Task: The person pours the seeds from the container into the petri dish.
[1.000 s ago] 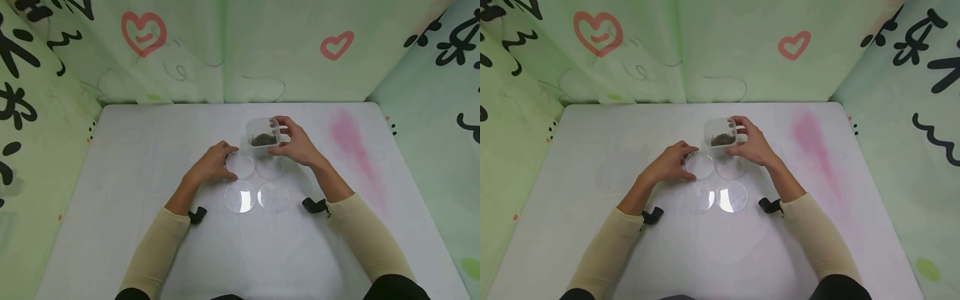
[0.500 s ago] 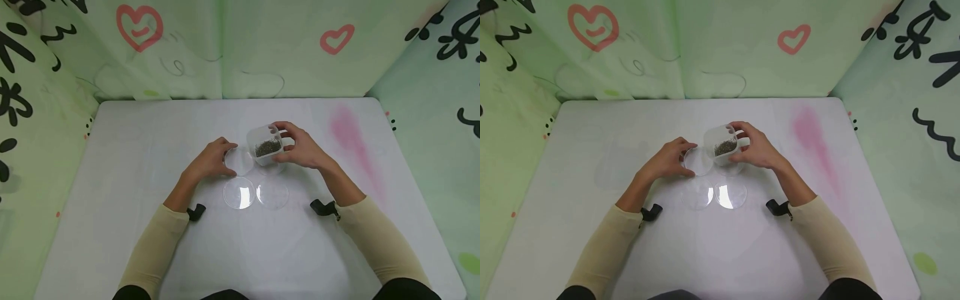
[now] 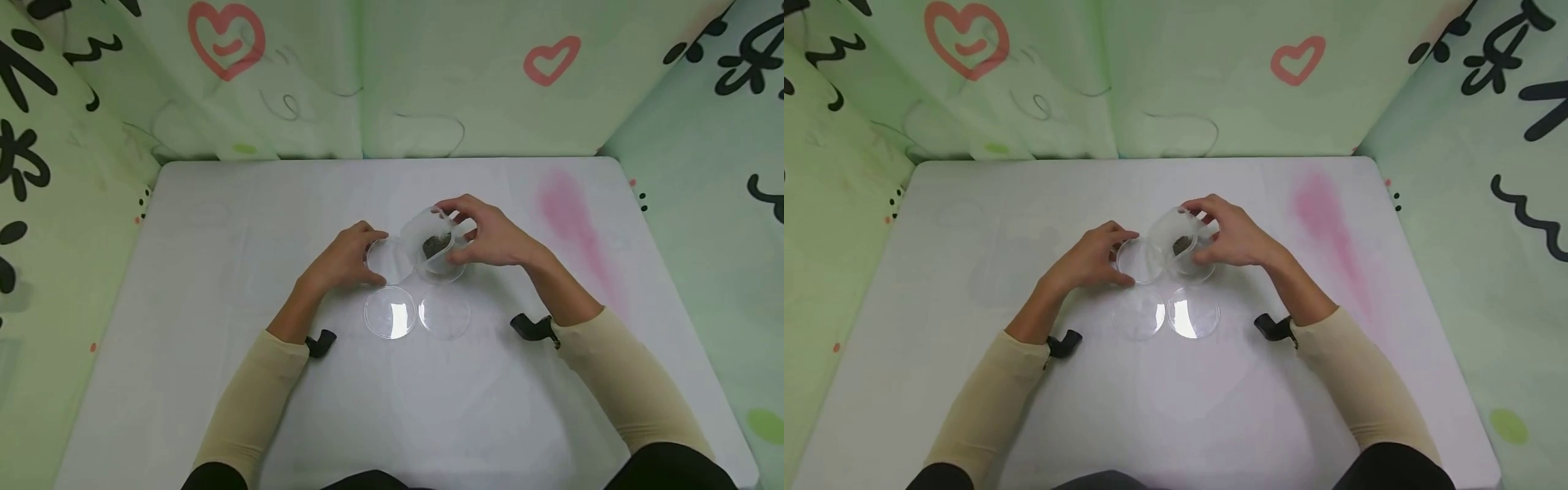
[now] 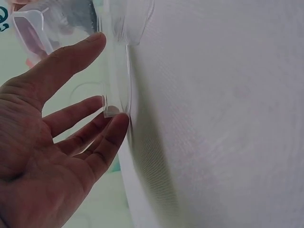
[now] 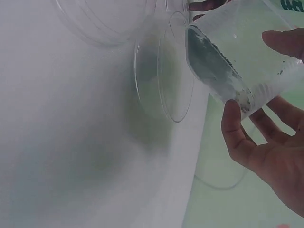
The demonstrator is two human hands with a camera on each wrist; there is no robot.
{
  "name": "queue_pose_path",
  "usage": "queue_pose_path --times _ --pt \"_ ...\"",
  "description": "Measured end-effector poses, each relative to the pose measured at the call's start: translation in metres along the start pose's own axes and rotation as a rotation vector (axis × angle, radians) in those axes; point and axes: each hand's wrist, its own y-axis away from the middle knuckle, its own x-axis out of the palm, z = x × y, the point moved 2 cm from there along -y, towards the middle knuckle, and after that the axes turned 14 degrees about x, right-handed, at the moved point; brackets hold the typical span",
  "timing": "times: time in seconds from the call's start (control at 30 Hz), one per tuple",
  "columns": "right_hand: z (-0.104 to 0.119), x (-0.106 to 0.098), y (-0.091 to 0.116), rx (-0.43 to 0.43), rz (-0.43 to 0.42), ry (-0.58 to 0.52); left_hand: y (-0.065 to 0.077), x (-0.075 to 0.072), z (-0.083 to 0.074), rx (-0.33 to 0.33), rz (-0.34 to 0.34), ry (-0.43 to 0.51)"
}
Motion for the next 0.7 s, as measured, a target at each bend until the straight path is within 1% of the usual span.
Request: queue_pose_path --times 0.3,0.47,0.57,0.7 --pt "0.008 0.001 -0.005 -0.010 0.009 0.136 -0.002 0.000 0.001 0.002 0.005 -0.011" --pt "0.013 0.002 -0.007 -0.028 0.012 0.191 -0.002 0.001 0.002 -0.007 0.016 -0.015" --pt "0.016 0.002 -0.009 -0.051 0.013 0.221 -0.001 0.001 0.002 -0.008 0.014 -0.011" --pt "0.019 0.002 -0.011 -0.058 0.017 0.258 -0.001 0.000 0.002 -0.011 0.011 -0.002"
